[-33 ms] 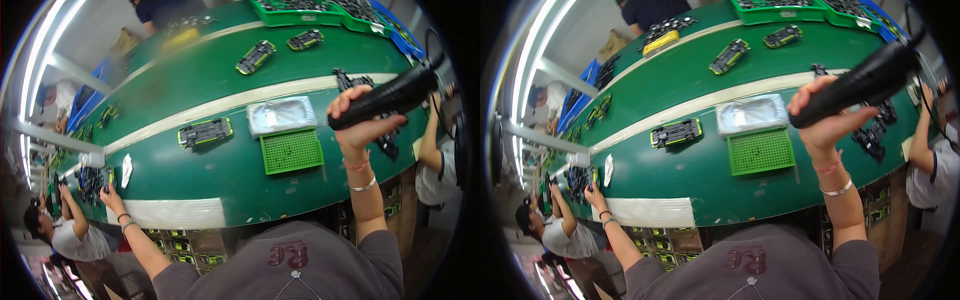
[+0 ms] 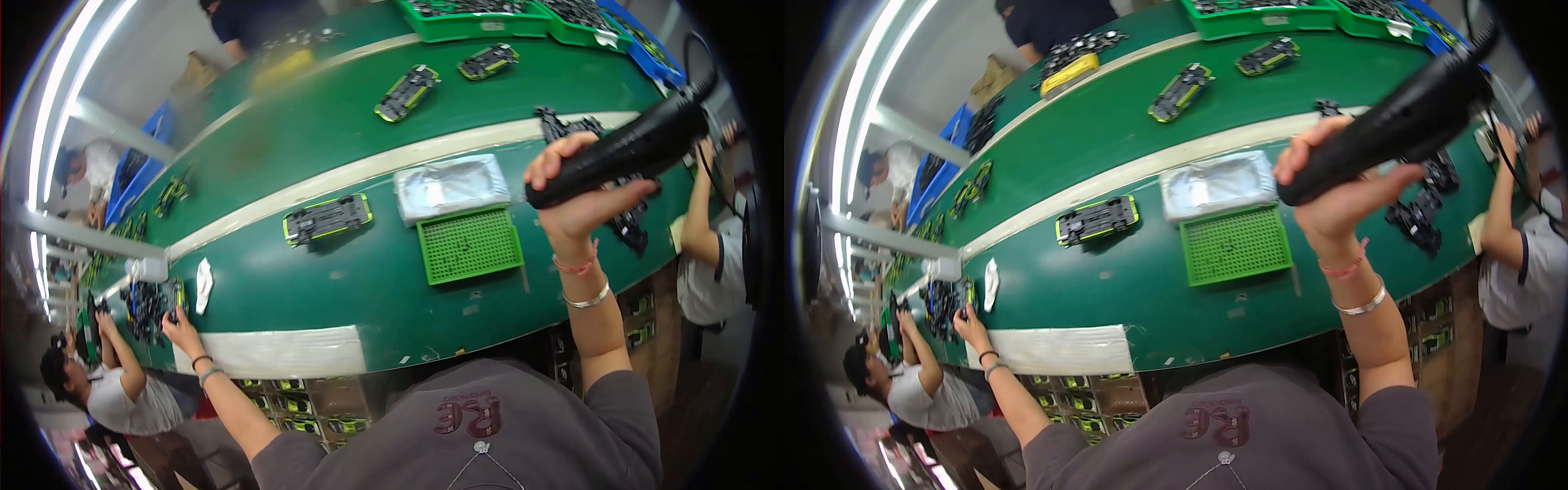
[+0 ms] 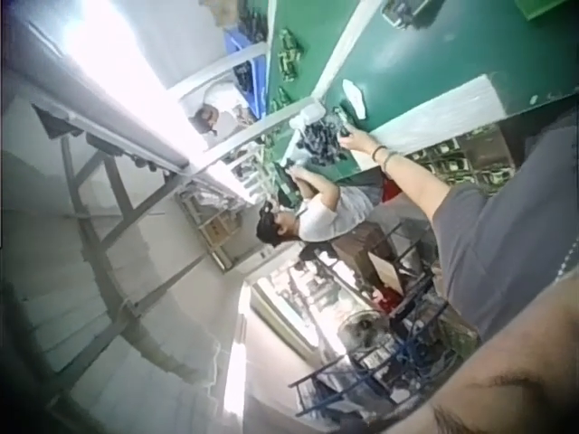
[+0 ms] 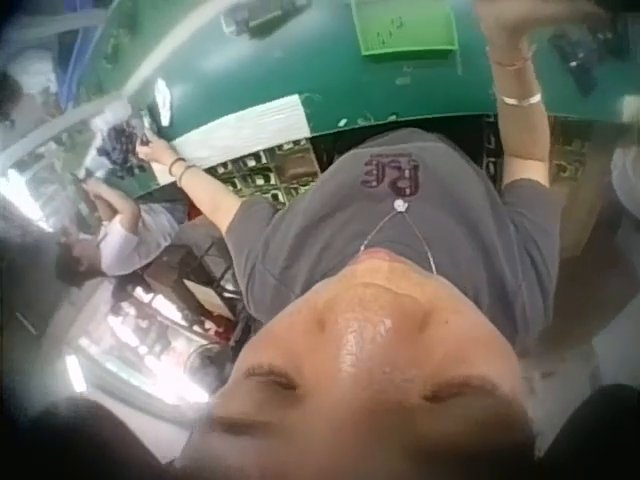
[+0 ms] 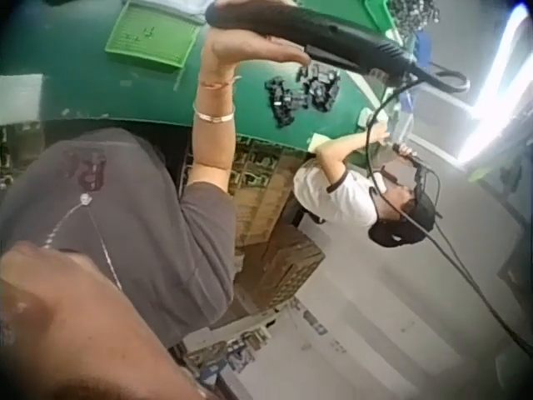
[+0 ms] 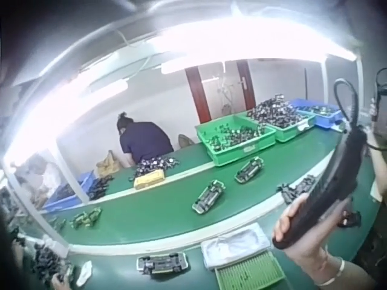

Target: The person assembles toy cars by fastening screws into their bases with an electric screwdriver and places the finished cars into a divided packaging tray.

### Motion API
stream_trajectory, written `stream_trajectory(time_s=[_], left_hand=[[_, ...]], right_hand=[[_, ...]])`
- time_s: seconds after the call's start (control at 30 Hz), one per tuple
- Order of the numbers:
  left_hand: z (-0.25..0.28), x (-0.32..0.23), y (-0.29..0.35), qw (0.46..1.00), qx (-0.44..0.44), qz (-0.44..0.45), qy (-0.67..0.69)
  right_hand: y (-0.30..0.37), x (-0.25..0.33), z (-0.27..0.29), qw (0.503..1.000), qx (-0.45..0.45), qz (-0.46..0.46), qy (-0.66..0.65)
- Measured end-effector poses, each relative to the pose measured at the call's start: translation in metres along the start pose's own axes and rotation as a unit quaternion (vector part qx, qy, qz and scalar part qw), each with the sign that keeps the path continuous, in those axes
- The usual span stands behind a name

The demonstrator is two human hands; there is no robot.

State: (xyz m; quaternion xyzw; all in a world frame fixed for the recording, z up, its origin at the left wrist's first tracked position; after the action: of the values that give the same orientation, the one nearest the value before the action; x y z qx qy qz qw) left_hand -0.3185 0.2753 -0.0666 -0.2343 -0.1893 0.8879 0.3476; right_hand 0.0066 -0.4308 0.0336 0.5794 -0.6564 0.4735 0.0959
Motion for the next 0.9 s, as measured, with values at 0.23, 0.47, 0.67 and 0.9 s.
stream_trajectory(time_s=[0.23,0.47,0.67,0.9], left_hand=[[0.049,-0.238,0.018,0.981,0.014,-0.173,0.089],[0.055,-0.568,0.188,0.704,0.309,-0.514,0.381],[0.014,-0.584,0.227,0.705,0.309,-0.556,0.315],[0.025,-0.582,0.216,0.7,0.283,-0.469,0.457]], right_hand=[[0.0,0.011,-0.024,1.0,0.02,0.004,0.008],[0.011,0.01,-0.053,0.997,0.049,0.005,-0.051],[0.016,0.025,-0.03,0.998,0.052,0.04,-0.007],[0.018,-0.002,-0.016,0.999,0.027,0.008,-0.044]])
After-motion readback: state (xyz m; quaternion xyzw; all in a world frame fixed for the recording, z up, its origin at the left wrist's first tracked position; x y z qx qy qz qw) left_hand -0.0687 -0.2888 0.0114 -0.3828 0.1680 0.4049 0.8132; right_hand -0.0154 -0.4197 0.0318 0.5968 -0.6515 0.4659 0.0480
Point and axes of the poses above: each hand's wrist, its own y-axis away from the middle knuckle, its own z-axis out of the back of the hand, x = y × z, the point moved 8 cm from there along -y, towards the middle knuckle, and after that the axes turned 13 degrees about x, right-handed, at the moved point
